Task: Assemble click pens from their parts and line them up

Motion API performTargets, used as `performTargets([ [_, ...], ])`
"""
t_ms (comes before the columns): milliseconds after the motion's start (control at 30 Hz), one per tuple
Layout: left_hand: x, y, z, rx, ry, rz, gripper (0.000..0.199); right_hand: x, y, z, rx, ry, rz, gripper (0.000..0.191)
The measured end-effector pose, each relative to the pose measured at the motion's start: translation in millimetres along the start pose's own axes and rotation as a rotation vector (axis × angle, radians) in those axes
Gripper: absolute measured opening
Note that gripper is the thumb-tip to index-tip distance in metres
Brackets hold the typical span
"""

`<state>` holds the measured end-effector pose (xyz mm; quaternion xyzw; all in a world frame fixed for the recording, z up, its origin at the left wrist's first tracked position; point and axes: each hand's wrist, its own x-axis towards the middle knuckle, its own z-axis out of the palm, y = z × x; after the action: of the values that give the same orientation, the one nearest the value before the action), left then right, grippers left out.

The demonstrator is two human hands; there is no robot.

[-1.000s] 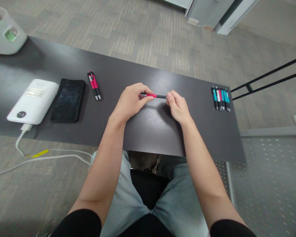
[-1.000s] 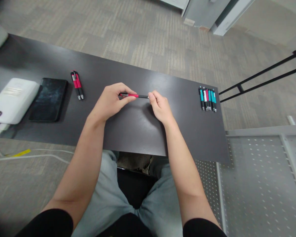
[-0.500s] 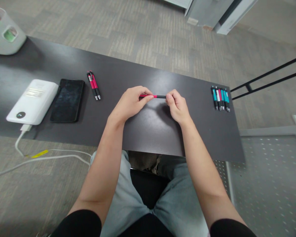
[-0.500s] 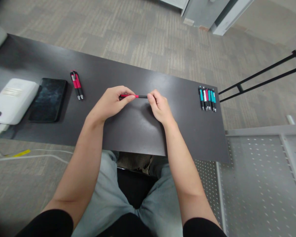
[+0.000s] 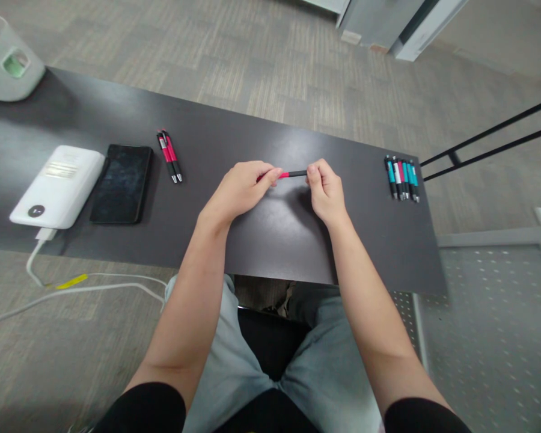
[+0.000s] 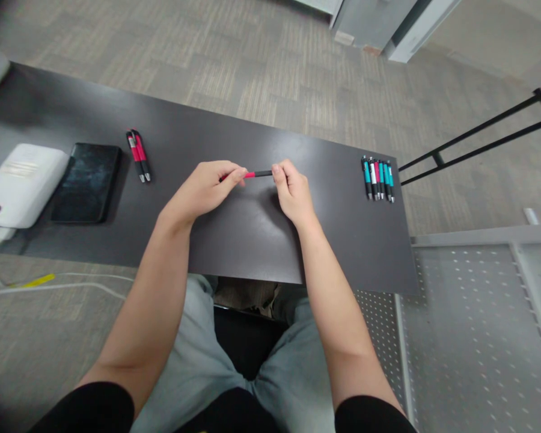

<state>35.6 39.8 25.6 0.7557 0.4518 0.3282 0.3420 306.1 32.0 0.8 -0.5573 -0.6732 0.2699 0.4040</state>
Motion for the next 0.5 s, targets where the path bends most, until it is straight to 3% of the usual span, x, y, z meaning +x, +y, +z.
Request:
performTargets([
  [500,-0.1,1.9,2.3,0.156,0.099,0.163,0.018,0.3,-14.4,-0.5,0.013,-0.028,0.040,0.091],
])
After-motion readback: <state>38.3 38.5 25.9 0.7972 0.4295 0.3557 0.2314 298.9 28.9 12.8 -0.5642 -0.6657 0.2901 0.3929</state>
